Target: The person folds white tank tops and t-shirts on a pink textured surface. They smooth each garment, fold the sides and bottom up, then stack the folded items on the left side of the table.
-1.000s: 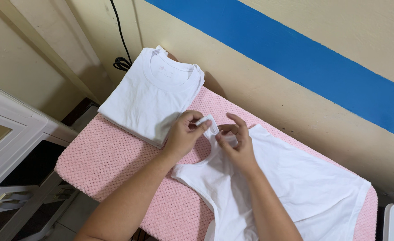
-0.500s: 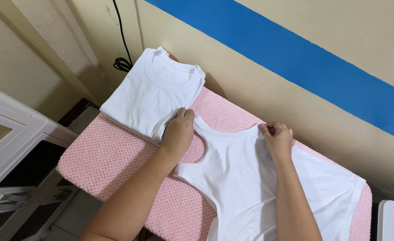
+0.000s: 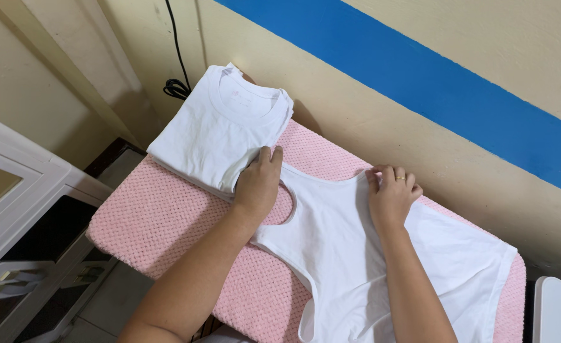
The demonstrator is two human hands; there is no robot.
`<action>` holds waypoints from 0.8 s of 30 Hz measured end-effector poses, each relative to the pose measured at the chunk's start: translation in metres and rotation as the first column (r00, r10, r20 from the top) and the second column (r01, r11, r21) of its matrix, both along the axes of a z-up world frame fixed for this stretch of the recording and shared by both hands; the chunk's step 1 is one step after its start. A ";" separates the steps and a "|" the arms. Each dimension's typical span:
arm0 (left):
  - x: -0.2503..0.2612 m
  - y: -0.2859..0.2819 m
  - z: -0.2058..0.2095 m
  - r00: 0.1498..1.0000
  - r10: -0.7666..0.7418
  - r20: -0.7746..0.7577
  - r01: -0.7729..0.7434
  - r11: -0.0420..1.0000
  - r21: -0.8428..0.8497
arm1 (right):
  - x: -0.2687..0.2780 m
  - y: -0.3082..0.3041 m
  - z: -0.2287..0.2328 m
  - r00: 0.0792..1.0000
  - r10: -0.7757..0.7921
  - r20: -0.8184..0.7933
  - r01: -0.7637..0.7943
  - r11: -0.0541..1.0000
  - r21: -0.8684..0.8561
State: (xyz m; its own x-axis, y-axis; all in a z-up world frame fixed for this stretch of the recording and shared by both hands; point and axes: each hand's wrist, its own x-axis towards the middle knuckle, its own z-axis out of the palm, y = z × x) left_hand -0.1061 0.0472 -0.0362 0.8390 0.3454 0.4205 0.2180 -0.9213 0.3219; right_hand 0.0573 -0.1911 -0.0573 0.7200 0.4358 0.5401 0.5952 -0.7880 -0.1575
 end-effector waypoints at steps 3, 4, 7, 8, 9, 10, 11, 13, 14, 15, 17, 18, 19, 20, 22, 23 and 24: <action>-0.014 -0.007 0.016 0.996 -0.041 0.080 0.045 0.998 -0.052 | -0.031 0.001 0.020 0.992 0.119 0.034 -0.119 0.993 0.010; -0.021 -0.010 0.022 0.997 -0.075 0.003 0.074 0.986 -0.152 | -0.045 0.001 0.026 0.986 0.163 -0.018 -0.163 0.987 0.013; -0.051 -0.021 0.040 0.946 -0.222 -0.236 0.134 0.931 -0.339 | -0.091 -0.003 0.044 0.906 0.395 -0.155 -0.391 0.919 0.055; -0.062 -0.022 0.045 0.902 -0.273 -0.335 0.160 0.931 -0.327 | -0.106 -0.004 0.050 0.867 0.429 -0.253 -0.434 0.900 0.040; -0.073 -0.022 0.050 0.845 -0.316 -0.431 0.187 0.931 -0.315 | -0.122 -0.005 0.054 0.818 0.458 -0.347 -0.477 0.878 0.034; -0.084 -0.024 0.054 0.842 -0.308 -0.444 0.178 0.934 -0.310 | -0.139 -0.007 0.059 0.790 0.409 -0.456 -0.460 0.888 -0.001; -0.095 -0.027 0.057 0.839 -0.299 -0.456 0.170 0.938 -0.302 | -0.155 -0.007 0.063 0.754 0.351 -0.556 -0.445 0.895 -0.038; -0.108 -0.029 0.059 0.853 -0.281 -0.440 0.153 0.940 -0.304 | -0.179 -0.008 0.069 0.708 0.315 -0.632 -0.479 0.872 -0.102; -0.111 -0.028 0.057 0.870 -0.272 -0.411 0.145 0.938 -0.314 | -0.187 -0.008 0.071 0.685 0.292 -0.668 -0.495 0.858 -0.133; -0.112 -0.028 0.053 0.885 -0.266 -0.382 0.142 0.936 -0.323 | -0.193 -0.008 0.072 0.666 0.275 -0.693 -0.507 0.848 -0.151; -0.114 -0.026 0.042 0.854 -0.276 -0.441 0.093 0.915 -0.391 | -0.202 -0.010 0.074 0.626 0.236 -0.743 -0.530 0.827 -0.185; -0.116 -0.025 0.034 0.836 -0.283 -0.470 0.067 0.903 -0.424 | -0.205 -0.012 0.074 0.629 0.237 -0.741 -0.527 0.830 -0.181; -0.117 -0.024 0.026 0.885 -0.260 -0.387 0.090 0.910 -0.406 | -0.207 -0.012 0.074 0.631 0.241 -0.737 -0.526 0.831 -0.179; -0.117 -0.023 0.017 0.924 -0.236 -0.300 0.109 0.916 -0.386 | -0.209 -0.012 0.074 0.634 0.245 -0.734 -0.525 0.832 -0.176; -0.116 -0.018 0.001 0.978 -0.155 -0.139 0.116 0.961 -0.249 | -0.214 -0.012 0.075 0.637 0.290 -0.714 -0.527 0.840 -0.129; -0.117 -0.016 -0.006 0.992 -0.108 -0.069 0.098 0.986 -0.137 | -0.217 -0.013 0.074 0.637 0.307 -0.707 -0.524 0.845 -0.105; -0.118 -0.014 -0.013 0.998 -0.069 0.009 0.070 0.997 -0.027 | -0.219 -0.015 0.073 0.604 0.390 -0.695 -0.574 0.818 -0.040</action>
State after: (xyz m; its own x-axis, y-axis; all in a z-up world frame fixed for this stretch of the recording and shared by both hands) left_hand -0.2240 0.0334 -0.0487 0.8581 0.2978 0.4184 0.1512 -0.9251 0.3483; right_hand -0.1615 -0.2061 0.0161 0.4836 0.8656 -0.1297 0.7248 -0.4791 -0.4951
